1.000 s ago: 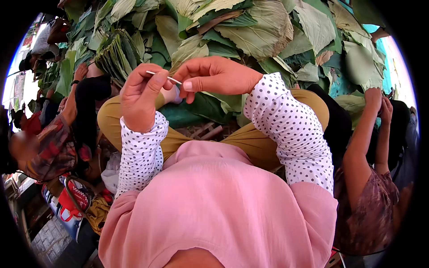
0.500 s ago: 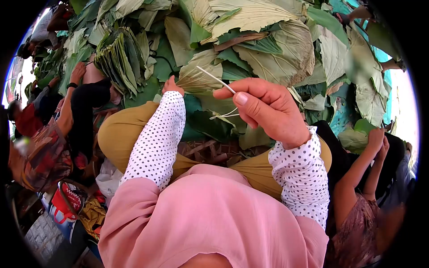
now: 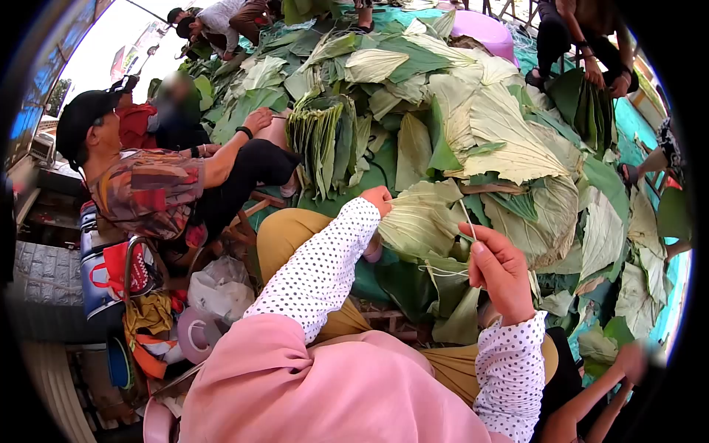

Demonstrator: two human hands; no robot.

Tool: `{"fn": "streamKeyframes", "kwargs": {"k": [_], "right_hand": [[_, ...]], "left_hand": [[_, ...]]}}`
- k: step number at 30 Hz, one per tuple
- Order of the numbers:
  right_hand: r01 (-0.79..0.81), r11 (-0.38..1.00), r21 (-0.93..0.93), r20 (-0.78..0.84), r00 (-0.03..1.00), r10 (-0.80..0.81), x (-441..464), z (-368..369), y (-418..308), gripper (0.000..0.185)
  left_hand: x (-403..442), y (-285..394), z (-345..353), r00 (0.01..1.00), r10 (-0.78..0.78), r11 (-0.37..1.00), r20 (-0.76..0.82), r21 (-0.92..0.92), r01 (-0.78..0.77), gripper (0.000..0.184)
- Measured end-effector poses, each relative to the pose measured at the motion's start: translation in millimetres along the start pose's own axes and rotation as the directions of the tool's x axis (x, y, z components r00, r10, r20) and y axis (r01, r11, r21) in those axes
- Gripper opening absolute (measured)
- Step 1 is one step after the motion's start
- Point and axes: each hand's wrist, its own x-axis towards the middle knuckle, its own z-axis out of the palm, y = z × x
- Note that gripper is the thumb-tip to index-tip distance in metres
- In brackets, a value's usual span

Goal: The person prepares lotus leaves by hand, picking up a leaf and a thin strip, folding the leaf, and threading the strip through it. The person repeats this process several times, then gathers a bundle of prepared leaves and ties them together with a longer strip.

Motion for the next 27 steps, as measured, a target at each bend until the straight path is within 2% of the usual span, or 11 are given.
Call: {"fn": "streamKeyframes", "kwargs": {"k": [2, 4, 5, 7, 8, 15, 17, 21, 23, 25, 27], "right_hand": [[-0.090, 0.995, -0.047, -0.001, 0.996, 0.090, -2.5, -0.1, -0.7, 0.029], [-0.051, 0.996, -0.071, 0.035, 0.998, 0.053, -0.8, -3.1, 11.3, 0.028], [-0.039, 0.995, -0.092, 0.052, 0.998, 0.044, 0.6, -4.1, 16.8, 0.028], [-0.042, 0.995, -0.092, 0.088, 0.995, 0.050, 0.7, -0.8, 22.1, 0.025], [0.010, 0.985, -0.173, 0.097, 0.995, 0.007, 0.5, 4.2, 24.2, 0.024], [0.173, 0.887, -0.428, 0.128, 0.983, -0.130, 6.8, 15.2, 52.9, 0.019], [0.301, 0.843, -0.445, 0.191, 0.952, -0.240, 10.0, 12.8, 61.5, 0.019], [0.289, 0.858, -0.424, 0.183, 0.955, -0.231, 7.6, 11.9, 55.2, 0.018], [0.300, 0.858, -0.416, 0.154, 0.954, -0.258, 8.6, 11.6, 55.3, 0.018], [0.277, 0.871, -0.405, 0.128, 0.961, -0.246, 9.6, 14.6, 46.2, 0.018], [0.188, 0.930, -0.315, 0.082, 0.982, -0.171, 3.7, 17.8, 34.6, 0.020]], "left_hand": [[-13.8, 14.8, -17.3, 0.997, 0.062, 0.998, -0.039, -0.019, -0.063, 0.025], [-34.8, 31.4, -32.7, 0.981, 0.192, 0.959, -0.034, -0.203, -0.195, 0.023], [-47.4, 39.2, -40.7, 0.979, 0.198, 0.959, -0.058, -0.194, -0.205, 0.023], [-80.8, 57.4, -51.4, 0.965, 0.245, 0.836, -0.092, -0.484, -0.258, 0.025], [-97.6, 65.6, -55.5, 0.958, 0.251, 0.765, -0.136, -0.579, -0.282, 0.026], [-178.3, 108.1, -41.2, 0.917, 0.346, 0.609, -0.200, -0.695, -0.382, 0.022], [-178.9, 105.6, -31.8, 0.928, 0.309, 0.590, -0.208, -0.724, -0.358, 0.024], [-197.8, 117.9, -31.0, 0.924, 0.321, 0.493, -0.210, -0.796, -0.352, 0.030], [-208.8, 125.6, -31.8, 0.919, 0.342, 0.287, -0.196, -0.910, -0.301, 0.037], [-204.0, 125.9, -30.4, 0.920, 0.336, 0.296, -0.204, -0.904, -0.309, 0.039], [-192.6, 122.6, -21.5, 0.927, 0.226, 0.260, -0.298, -0.899, -0.353, 0.036]]}}
